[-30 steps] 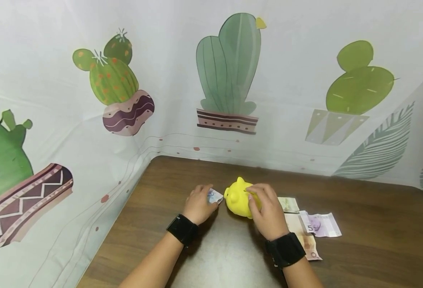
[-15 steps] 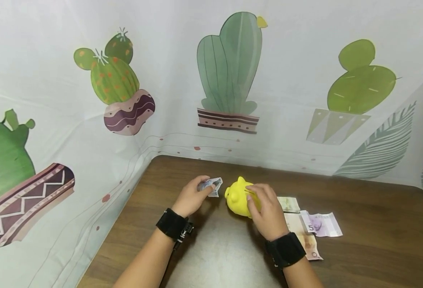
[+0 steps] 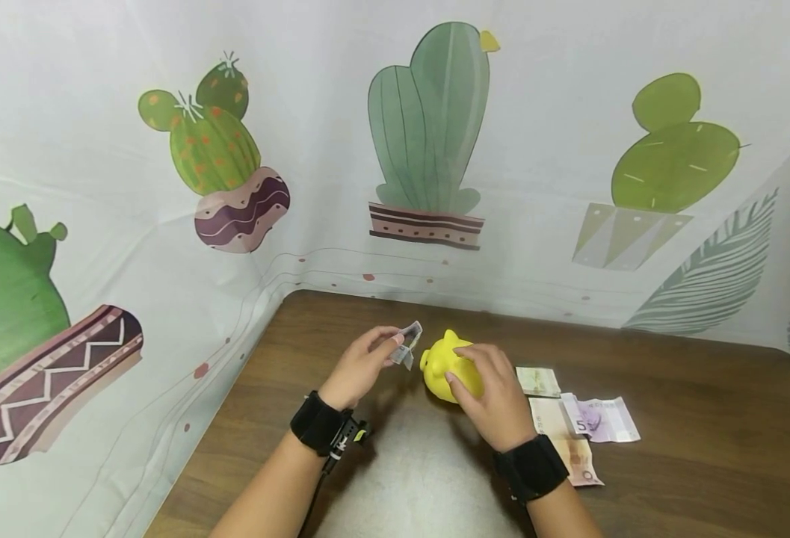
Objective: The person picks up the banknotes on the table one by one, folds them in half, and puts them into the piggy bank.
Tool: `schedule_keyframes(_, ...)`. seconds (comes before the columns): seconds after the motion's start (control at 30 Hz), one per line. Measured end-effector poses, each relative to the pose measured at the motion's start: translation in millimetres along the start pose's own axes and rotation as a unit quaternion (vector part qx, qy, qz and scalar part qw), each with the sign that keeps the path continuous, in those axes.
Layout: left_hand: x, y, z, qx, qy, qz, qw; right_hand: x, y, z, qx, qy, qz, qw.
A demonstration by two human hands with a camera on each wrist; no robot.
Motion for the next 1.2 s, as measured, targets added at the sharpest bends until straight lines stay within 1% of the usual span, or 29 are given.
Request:
schedule_keyframes(0.1,-1.6,1.8,-3.5,0.017,0.035,0.005,0.9992,2,0,-1,0.008,-0.002,0.005,1.000)
schedule_keyframes(0.23,-2.8,4.7,-9.2,0.040,0.078,0.015,0.9961,6,1,-3,0.021,-0.005,0.017,1.000)
schedule_keyframes(0.3,-4.4,6.6,-12.9,0.052,0.097,0.016,0.9938,8,1,-3,0.022,-0.007,0.025,0.999)
schedule_keyframes(0.53,-7.6,11.6,-24.4,0.098,0.147,0.028,0.9840,14,0,-1,0.029,-0.016,0.031,0.999)
schedule_keyframes(0.63,-8.6,13.8,-27.0,0.109,0.151,0.033,0.9820,18,1,-1,0.033,-0.016,0.035,0.999)
schedule_keyframes(0.93,-19.2,23.2,-29.5,0.109,0.126,0.010,0.9859,22,0,1,0.024,-0.013,0.043,0.999)
schedule_keyframes(1.07,-22.2,25.9,-29.5,0.105,0.114,0.002,0.9880,22,-1,2,0.005,-0.021,0.049,0.999)
schedule_keyframes(1.2,-22.7,25.5,-30.1,0.107,0.128,0.010,0.9859,21,-2,3,-0.021,-0.039,0.055,0.997)
Point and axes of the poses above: each hand's wrist, its own y-axis away from the middle knuckle, its own z-axis out of the back of the hand, x = y × z, the point moved 3 cm from there along -y, towards the middle knuckle, and after that the axes turned 10 degrees about y, right-handed, at the moved point
